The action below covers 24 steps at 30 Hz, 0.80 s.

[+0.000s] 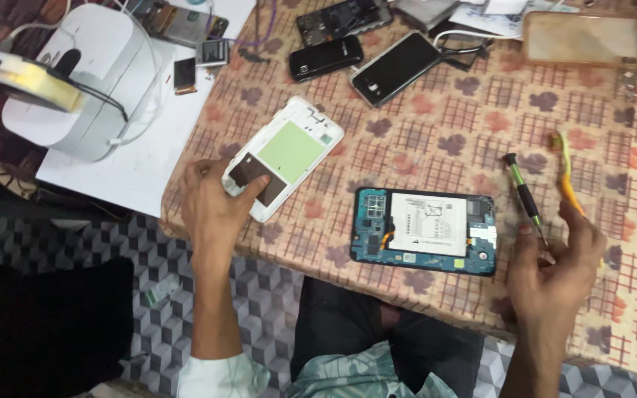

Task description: The person disassembles and reassembles two smartphones on a cluttered workbench. They use a toothbrush to clean internal components, a screwdriver to remove and replace screws, and their hands to handle the phone bodies and back covers. The person completes reassembly of one phone and begins work on a second.

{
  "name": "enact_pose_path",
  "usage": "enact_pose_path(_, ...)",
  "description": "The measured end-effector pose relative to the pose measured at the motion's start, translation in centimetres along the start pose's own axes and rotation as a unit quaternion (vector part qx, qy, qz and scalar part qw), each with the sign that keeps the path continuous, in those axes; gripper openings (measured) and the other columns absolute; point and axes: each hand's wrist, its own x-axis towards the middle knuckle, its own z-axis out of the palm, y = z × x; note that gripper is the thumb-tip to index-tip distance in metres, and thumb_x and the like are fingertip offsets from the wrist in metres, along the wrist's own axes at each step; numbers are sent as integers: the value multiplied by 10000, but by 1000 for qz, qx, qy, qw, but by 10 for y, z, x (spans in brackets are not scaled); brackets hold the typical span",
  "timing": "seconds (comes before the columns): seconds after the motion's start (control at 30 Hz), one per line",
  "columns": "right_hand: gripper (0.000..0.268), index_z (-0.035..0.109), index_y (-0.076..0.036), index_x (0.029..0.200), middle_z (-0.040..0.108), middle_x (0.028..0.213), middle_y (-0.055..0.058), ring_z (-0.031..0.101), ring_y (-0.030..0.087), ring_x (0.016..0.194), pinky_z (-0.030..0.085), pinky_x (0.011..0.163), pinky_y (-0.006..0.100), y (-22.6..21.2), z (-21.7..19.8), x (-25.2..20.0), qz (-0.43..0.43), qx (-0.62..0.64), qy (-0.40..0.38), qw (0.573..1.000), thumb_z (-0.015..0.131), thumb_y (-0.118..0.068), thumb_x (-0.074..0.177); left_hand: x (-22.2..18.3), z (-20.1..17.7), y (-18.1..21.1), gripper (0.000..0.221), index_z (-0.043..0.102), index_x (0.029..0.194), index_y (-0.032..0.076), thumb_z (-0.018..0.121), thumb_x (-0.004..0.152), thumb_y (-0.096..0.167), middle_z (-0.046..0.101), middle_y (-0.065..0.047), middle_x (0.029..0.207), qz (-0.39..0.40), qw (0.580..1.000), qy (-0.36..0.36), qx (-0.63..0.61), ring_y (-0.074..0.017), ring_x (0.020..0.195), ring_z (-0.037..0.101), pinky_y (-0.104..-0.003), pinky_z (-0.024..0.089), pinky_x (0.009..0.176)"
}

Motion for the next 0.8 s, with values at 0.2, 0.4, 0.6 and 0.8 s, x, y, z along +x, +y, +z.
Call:
enact_pose_path(0.2, 362, 518, 35, 1383, 418, 1388, 190, 569, 292, 1316, 635, 940, 325, 18, -2, -1, -106, -31, 23, 994, 656, 74, 1050, -5, -3, 25, 417, 762, 1188, 59, 838, 836, 269, 656, -178, 1197, 61, 995, 51, -61, -376, 1121, 601, -484, 477, 923)
enact_pose_path(0.4, 362, 624, 13, 1308, 467, 1391, 192, 594, 227, 1166, 560, 741, 236, 10, -2, -5, -54, -80, 48, 994, 680, 110, 964, 0, 8, 34, 136, 816, 1027, 101, 745, 921, 148, 728, -97, 1014, 112, 991, -1, -73, -318, 939, 675, -463, 515, 787)
enact_pose_path(0.6, 265, 677, 11, 1260, 545, 1339, 134, 554, 128, 1049, 461, 680, 191, 8, -6, -11, -60, -74, 43, 995, 741, 64, 1008, 10, 9, 42, 110, 764, 995, 55, 668, 972, 103, 712, -119, 1011, 184, 983, -21, -4, -353, 938, 669, -476, 515, 779)
enact_pose_path(0.8, 213, 674, 2, 1225, 585, 1357, 137, 600, 146, 903, 449, 635, 212, 8, -5, -10, -16, -19, 55, 998, 751, 17, 1027, -25, 28, 69, 167, 699, 1068, 15, 594, 1035, 141, 699, -118, 1024, 21, 883, -255, -393, -264, 730, 651, -335, 474, 612)
